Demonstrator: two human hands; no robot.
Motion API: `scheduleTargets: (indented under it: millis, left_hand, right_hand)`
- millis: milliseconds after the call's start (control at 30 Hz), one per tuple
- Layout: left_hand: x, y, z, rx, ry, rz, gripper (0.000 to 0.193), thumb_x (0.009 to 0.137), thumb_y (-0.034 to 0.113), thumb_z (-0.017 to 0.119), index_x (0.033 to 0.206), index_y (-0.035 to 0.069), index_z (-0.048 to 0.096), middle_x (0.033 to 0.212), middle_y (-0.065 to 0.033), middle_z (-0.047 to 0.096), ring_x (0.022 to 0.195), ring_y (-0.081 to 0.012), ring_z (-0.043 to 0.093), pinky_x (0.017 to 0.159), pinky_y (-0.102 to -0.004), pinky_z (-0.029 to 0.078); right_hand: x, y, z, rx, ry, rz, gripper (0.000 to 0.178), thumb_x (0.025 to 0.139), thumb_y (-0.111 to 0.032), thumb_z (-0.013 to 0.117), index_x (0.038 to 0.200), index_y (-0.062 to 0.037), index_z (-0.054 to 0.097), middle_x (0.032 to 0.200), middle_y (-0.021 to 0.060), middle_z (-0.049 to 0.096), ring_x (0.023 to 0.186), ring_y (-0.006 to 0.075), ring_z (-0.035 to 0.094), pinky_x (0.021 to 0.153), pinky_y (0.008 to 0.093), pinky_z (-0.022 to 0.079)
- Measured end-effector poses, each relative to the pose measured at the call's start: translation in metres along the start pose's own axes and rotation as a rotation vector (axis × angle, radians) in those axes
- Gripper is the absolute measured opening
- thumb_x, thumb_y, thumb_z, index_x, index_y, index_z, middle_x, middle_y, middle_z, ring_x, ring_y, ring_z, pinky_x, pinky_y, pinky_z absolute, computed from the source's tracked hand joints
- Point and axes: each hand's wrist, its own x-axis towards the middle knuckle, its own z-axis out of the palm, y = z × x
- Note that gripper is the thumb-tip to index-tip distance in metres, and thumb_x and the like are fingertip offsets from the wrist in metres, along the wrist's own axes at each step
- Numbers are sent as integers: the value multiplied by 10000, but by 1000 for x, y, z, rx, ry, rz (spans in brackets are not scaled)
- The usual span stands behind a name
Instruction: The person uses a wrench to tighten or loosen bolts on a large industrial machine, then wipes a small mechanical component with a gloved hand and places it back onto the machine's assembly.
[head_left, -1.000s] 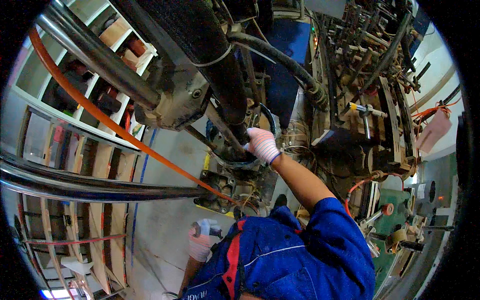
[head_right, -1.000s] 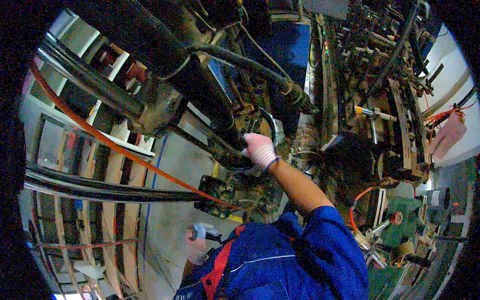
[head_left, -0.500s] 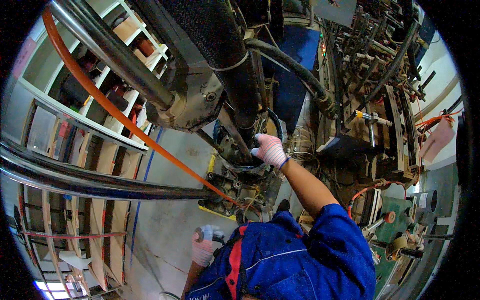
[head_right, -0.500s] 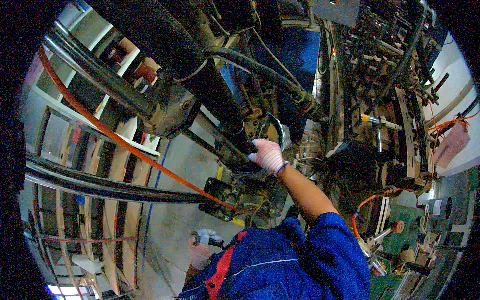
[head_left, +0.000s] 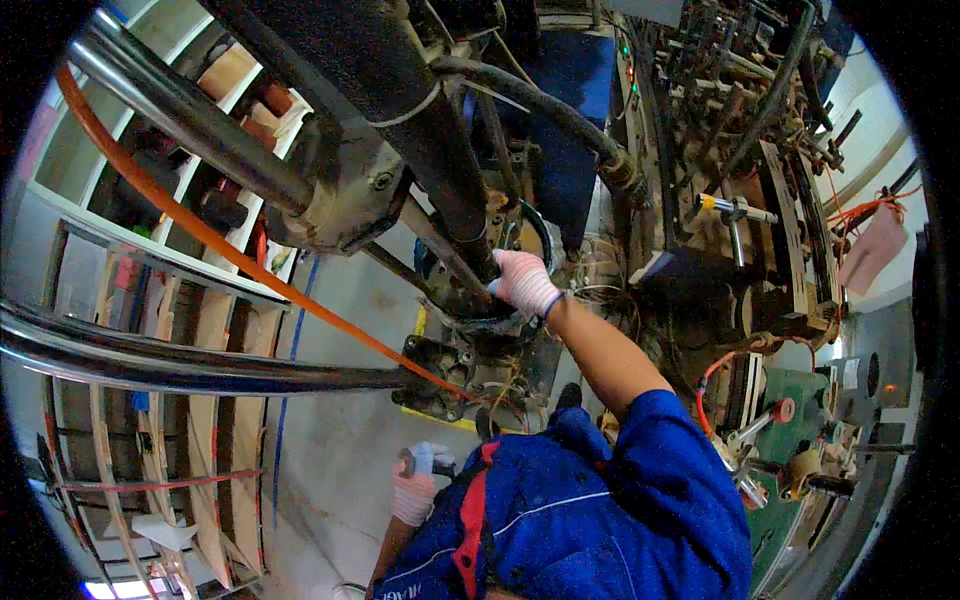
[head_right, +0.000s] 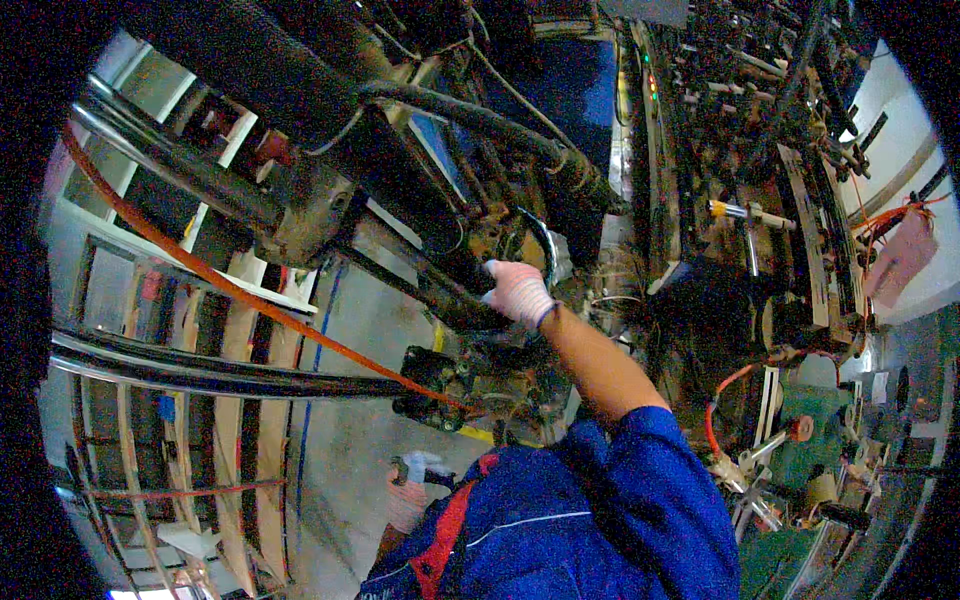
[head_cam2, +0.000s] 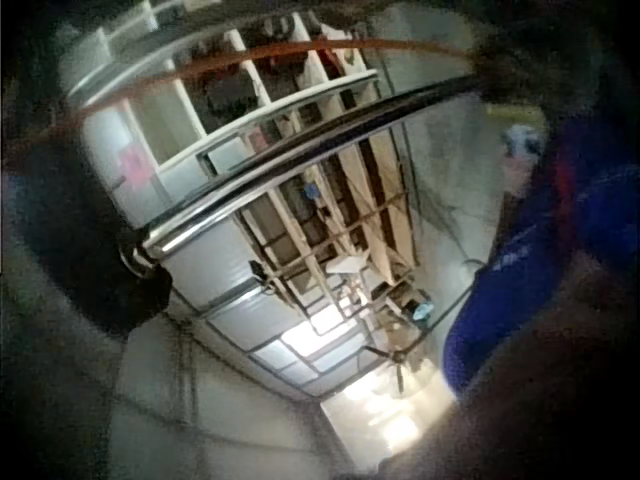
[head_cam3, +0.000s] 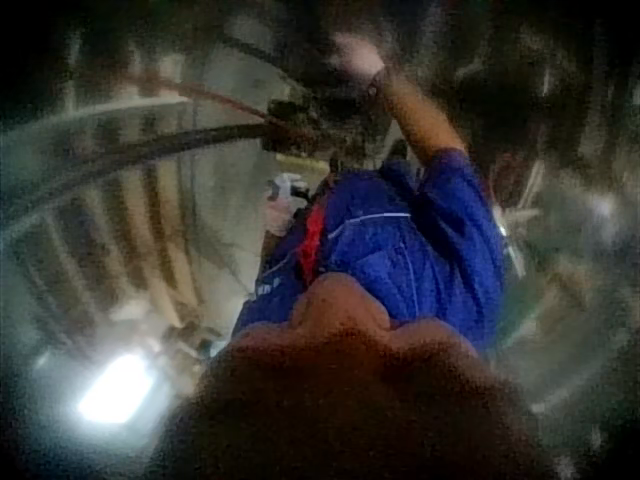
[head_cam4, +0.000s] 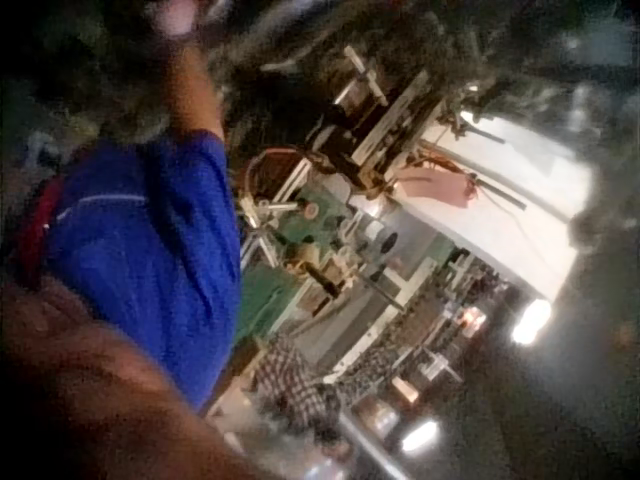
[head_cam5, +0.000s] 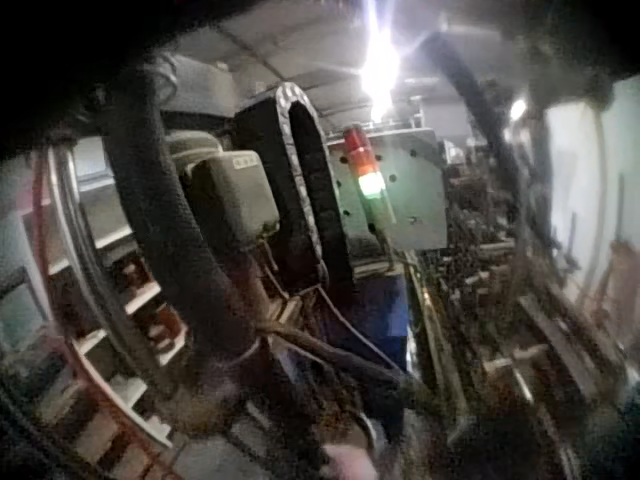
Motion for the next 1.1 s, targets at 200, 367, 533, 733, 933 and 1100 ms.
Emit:
scheduleTargets:
  millis: [200, 367, 533, 733, 933, 1100]
  left_hand:
    - [-5, -10, -13, -61, -3, -79, 567, 1020, 436, 322, 1251, -22, 566, 1203, -170, 658, 1067, -262, 644, 979, -439, 492]
    - [-4, -16, -17, 75, 25, -155, 663, 948, 533, 383, 1279, -19, 543, 1256, -199, 627, 1094, -322, 638, 1003, -459, 479]
    - [-6, -30, -24, -137, 2, -181, 714, 942, 566, 371, 1339, -10, 514, 1276, -201, 621, 1119, -326, 636, 996, -454, 482]
    - [-3, -22, -21, 117, -12, -122, 672, 970, 531, 332, 1318, -9, 528, 1272, -195, 623, 1106, -323, 642, 970, -443, 495]
    - [-3, -5, -2, 165, 42, -61, 507, 1043, 422, 370, 1162, -18, 593, 1158, -174, 678, 1028, -292, 679, 876, -411, 541]
    - [-7, 8, 12, 208, 131, -51, 386, 1089, 330, 423, 1089, -6, 613, 1048, -128, 710, 904, -248, 705, 829, -387, 552]
  right_hand:
    - [-12, 1, -10, 13, 19, -62, 495, 771, -354, 769, 1166, -75, 661, 1026, 195, 719, 972, 388, 689, 841, 484, 556]
    - [-6, 5, 4, -27, 58, -30, 463, 789, -408, 748, 1097, -73, 663, 1030, 180, 716, 971, 389, 684, 848, 483, 555]
    - [-1, 9, 3, 78, 7, -84, 487, 785, -416, 751, 1124, -79, 660, 1020, 179, 720, 978, 393, 683, 852, 479, 553]
    - [-7, 1, -6, 11, -2, -11, 526, 773, -405, 758, 1195, -105, 663, 1044, 187, 722, 979, 386, 686, 846, 481, 554]
    - [1, 16, 4, 121, 13, -103, 448, 785, -397, 752, 1110, -99, 668, 969, 179, 726, 950, 381, 692, 824, 481, 556]
    - [-10, -4, -17, 18, -47, -41, 475, 788, -397, 753, 1140, -90, 670, 987, 195, 725, 923, 392, 694, 830, 490, 556]
